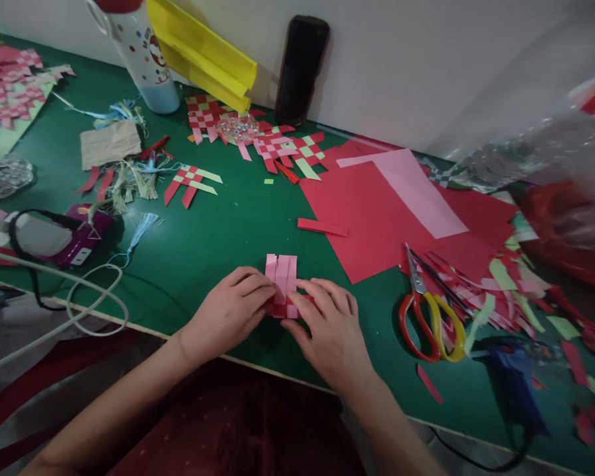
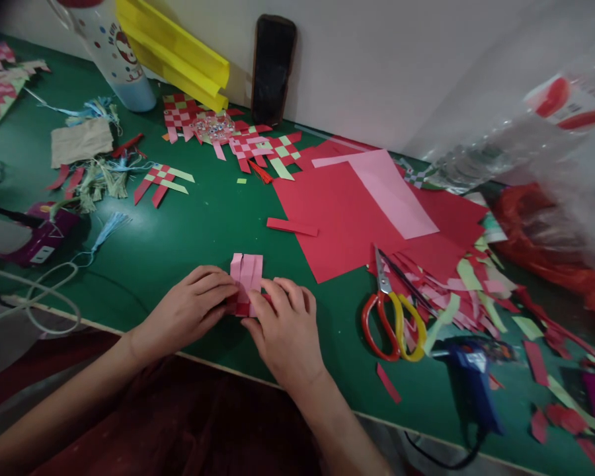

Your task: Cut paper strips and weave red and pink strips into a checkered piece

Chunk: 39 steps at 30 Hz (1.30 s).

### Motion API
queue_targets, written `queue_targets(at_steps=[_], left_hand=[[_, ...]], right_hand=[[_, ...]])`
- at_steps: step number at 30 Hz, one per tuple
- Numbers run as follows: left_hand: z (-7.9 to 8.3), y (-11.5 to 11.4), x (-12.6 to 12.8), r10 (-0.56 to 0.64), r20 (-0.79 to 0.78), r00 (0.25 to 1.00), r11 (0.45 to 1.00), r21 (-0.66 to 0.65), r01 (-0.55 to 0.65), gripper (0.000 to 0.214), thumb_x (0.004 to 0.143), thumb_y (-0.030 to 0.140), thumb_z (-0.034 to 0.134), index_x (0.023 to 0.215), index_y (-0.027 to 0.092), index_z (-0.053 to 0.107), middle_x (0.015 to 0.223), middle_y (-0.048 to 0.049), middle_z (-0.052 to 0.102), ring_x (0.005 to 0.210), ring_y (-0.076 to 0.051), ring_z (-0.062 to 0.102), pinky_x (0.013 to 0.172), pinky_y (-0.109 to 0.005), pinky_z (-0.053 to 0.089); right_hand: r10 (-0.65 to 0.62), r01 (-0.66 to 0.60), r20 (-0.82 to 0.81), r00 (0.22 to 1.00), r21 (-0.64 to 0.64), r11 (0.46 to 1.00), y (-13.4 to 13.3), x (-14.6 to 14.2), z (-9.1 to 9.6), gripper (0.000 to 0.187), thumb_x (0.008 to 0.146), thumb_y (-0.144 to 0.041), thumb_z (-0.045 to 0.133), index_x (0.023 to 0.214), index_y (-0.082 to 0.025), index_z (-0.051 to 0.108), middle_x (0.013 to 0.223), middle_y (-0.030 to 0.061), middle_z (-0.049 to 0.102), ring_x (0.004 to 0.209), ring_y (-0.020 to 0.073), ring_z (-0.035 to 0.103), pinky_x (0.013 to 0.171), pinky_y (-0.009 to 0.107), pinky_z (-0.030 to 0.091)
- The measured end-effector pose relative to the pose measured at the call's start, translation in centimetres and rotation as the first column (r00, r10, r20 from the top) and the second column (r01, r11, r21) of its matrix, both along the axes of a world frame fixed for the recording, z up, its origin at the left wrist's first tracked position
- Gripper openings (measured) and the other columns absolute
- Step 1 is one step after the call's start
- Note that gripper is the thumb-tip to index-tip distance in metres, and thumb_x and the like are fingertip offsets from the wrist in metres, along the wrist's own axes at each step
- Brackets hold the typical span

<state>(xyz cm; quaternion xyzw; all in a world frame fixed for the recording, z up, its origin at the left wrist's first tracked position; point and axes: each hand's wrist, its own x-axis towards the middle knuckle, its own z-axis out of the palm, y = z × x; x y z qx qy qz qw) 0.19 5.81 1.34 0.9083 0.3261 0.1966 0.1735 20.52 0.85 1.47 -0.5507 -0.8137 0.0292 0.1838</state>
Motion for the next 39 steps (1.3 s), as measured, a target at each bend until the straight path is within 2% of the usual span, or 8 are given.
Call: queue_targets(at_steps=[6, 16, 21, 24, 29, 39], left_hand=[[-0.5, -0.1, -0.2, 0.014, 0.029, 0.999, 1.000, -0.025, -0.014, 0.018, 0.089, 0.012, 0.055, 0.106, 0.014, 0.061, 0.108, -0.0072, 0.064, 0.107, -0.022, 0.051, 0.097, -0.040, 0.048], [-0.8, 0.0, -0.2, 0.010, 0.033, 0.999, 1.000, -0.021, -0.009, 0.021, 0.091, 0.016, 0.054, 0.112, 0.015, 0.058, 0.109, -0.0069, 0.063, 0.108, -0.023, 0.051, 0.098, -0.041, 0.047], [-0.3, -0.1, -0.1, -0.001, -0.022, 1.000, 1.000, 0.008, 0.001, 0.024, 0.091, 0.013, 0.051, 0.113, 0.014, 0.058, 0.109, -0.0084, 0.061, 0.105, -0.022, 0.051, 0.097, -0.041, 0.047], [0.0, -0.2, 0.0, 0.011, -0.072, 0.997, 0.999, 0.044, -0.008, 0.031, 0.091, 0.013, 0.047, 0.120, 0.016, 0.057, 0.108, -0.0096, 0.060, 0.104, -0.023, 0.051, 0.095, -0.042, 0.048], [0.0, -0.4, 0.1, 0.030, -0.126, 0.992, 0.999, 0.042, -0.025, 0.031, 0.092, 0.016, 0.047, 0.121, 0.017, 0.058, 0.109, -0.0104, 0.057, 0.106, -0.024, 0.050, 0.096, -0.042, 0.047], [0.0, -0.3, 0.1, 0.026, -0.121, 0.992, 0.999, 0.040, -0.021, 0.034, 0.090, 0.015, 0.050, 0.123, 0.017, 0.058, 0.110, -0.0104, 0.056, 0.108, -0.024, 0.049, 0.097, -0.042, 0.046]], right_hand=[[0.038, -0.044, 0.061, 0.997, 0.113, 0.993, 0.6, -0.5, 0.3, 0.025, 0.090, -0.036, 0.061, 0.110, -0.022, 0.065, 0.116, 0.0073, 0.068, 0.112, 0.0254, 0.052, 0.096, 0.044, 0.034], [0.041, -0.047, 0.041, 0.998, 0.152, 0.987, 0.3, -0.9, -0.1, 0.017, 0.090, -0.030, 0.063, 0.105, -0.023, 0.066, 0.110, 0.0046, 0.070, 0.109, 0.0227, 0.054, 0.097, 0.042, 0.034], [0.010, -0.011, 0.003, 1.000, 0.074, 0.997, 0.4, -0.3, 0.3, 0.020, 0.091, -0.033, 0.060, 0.108, -0.023, 0.067, 0.112, 0.0061, 0.070, 0.108, 0.0239, 0.055, 0.092, 0.041, 0.038], [-0.019, 0.021, -0.036, 0.999, 0.043, 0.999, 0.0, 0.3, 0.2, 0.020, 0.093, -0.028, 0.057, 0.108, -0.023, 0.068, 0.110, 0.0054, 0.071, 0.105, 0.0227, 0.056, 0.090, 0.039, 0.040], [-0.009, 0.010, -0.027, 1.000, 0.050, 0.999, -0.7, 0.7, -0.2, 0.018, 0.093, -0.024, 0.057, 0.104, -0.024, 0.071, 0.109, 0.0032, 0.072, 0.103, 0.0218, 0.057, 0.089, 0.038, 0.041], [-0.005, 0.008, -0.043, 0.999, 0.065, 0.998, -0.8, 0.9, -0.4, 0.016, 0.093, -0.023, 0.057, 0.100, -0.023, 0.071, 0.106, 0.0026, 0.072, 0.098, 0.0200, 0.057, 0.088, 0.036, 0.040]])
